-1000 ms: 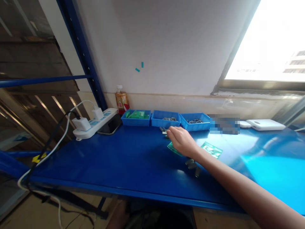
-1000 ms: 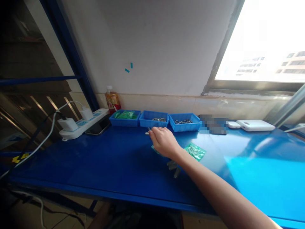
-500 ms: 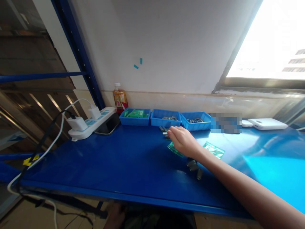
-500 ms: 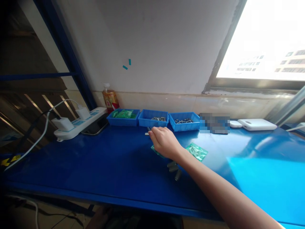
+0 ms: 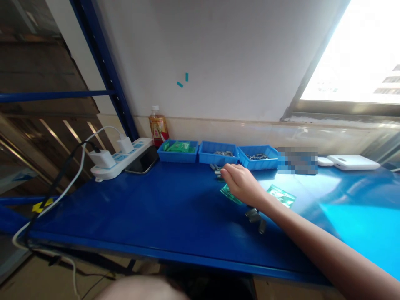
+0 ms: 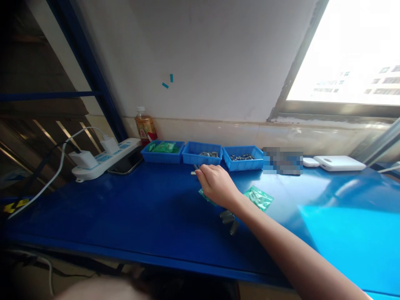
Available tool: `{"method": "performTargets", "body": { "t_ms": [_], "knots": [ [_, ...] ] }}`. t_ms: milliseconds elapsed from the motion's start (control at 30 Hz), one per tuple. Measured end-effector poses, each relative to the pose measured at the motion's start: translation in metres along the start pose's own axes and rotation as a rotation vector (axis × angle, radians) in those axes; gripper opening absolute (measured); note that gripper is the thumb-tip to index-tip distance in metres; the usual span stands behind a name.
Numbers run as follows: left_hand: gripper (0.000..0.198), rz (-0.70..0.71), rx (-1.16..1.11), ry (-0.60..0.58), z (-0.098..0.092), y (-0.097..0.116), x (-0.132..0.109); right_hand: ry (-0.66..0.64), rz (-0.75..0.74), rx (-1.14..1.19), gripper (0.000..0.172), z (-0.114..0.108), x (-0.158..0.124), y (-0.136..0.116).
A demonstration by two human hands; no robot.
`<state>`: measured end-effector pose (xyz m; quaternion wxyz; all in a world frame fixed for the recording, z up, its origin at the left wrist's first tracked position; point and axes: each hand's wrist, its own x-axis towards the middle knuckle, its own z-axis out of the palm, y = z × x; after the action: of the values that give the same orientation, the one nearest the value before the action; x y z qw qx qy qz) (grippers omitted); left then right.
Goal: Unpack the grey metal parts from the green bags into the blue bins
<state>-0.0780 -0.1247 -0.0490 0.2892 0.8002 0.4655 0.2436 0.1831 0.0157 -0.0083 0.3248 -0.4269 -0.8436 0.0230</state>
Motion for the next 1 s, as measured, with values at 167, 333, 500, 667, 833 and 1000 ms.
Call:
{"method": "performTargets", "body": {
  "t_ms": [167, 333, 500, 667, 833, 1000],
  "knots": [
    [0.036, 0.273, 0.095, 0.111, -0.037, 0.032, 0.088, 0.019, 0.198, 0.307, 0.041, 0.000, 0.001, -0.002],
    [0.032, 0.513, 0.208, 0.289, -0.013, 0.013, 0.179, -0.025, 0.233, 0.324, 0.040, 0.003, -0.001, 0.004],
    [0.016, 0.490, 0.331, 0.263, 0.007, 0.001, 0.179, -0.109, 0.138, 0.155, 0.035, 0.007, -0.003, 0.004],
    [0.016, 0.474, 0.281, 0.312, -0.003, 0.004, 0.170, -0.093, 0.161, 0.155, 0.037, 0.008, -0.003, -0.001],
    [0.018, 0.443, 0.220, 0.321, -0.002, 0.003, 0.175, 0.009, 0.114, 0.139, 0.021, 0.008, -0.005, 0.000],
    [0.023, 0.397, 0.155, 0.306, -0.001, 0.000, 0.176, 0.064, -0.066, -0.035, 0.018, 0.006, -0.007, 0.001]
  ]
}}
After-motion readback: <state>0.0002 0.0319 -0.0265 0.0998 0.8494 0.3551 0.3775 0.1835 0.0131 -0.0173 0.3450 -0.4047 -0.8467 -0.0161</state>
